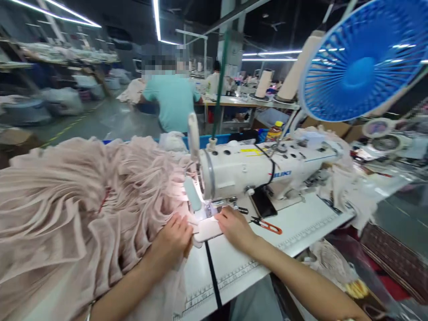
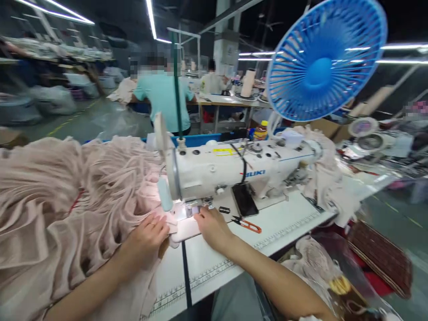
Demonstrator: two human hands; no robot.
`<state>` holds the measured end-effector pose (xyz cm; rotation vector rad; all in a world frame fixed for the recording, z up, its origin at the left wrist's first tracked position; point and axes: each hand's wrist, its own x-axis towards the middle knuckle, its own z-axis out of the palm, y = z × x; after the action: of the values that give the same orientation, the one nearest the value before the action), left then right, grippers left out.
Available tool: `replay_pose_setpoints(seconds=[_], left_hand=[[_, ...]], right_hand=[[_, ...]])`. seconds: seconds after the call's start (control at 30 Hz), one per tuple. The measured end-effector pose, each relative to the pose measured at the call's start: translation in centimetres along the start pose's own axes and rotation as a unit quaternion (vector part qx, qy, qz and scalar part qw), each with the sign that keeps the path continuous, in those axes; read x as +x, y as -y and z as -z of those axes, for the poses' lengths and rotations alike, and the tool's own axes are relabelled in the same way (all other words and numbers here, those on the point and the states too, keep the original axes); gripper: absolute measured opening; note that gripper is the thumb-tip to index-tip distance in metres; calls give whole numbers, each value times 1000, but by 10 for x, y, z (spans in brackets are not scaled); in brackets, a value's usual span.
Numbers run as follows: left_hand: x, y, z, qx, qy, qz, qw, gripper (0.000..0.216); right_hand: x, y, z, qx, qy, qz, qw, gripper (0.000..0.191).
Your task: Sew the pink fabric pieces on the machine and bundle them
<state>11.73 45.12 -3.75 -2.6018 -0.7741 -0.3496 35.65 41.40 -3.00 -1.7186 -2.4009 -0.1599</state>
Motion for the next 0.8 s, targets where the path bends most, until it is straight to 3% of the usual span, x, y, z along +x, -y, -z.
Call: replay_pose_setpoints(seconds=[0.07, 0.17, 0.3, 0.43, 0.63, 0.8], left_hand=[[9, 0, -6, 25, -55, -18, 998, 28], [23, -23, -12, 30, -119, -71, 990, 32], [38, -60, -19, 56, -142, -122, 981, 25], [40, -64, -13, 78, -105, -112, 985, 26], [33, -36, 14, 53, 63, -32, 996, 28], [32, -37, 12, 32, 74, -37, 996, 25]], right_hand=[[1, -4, 4, -13, 19, -13, 1000, 14], [1, -11, 7, -19, 24, -32, 999, 17], [2, -16, 2, -18, 26, -40, 999, 17], [3, -15, 2, -21, 38, -32, 999, 18], [5, -12, 15, -35, 65, -20, 997, 22], [11, -9, 17, -124, 109, -45, 985, 26]])
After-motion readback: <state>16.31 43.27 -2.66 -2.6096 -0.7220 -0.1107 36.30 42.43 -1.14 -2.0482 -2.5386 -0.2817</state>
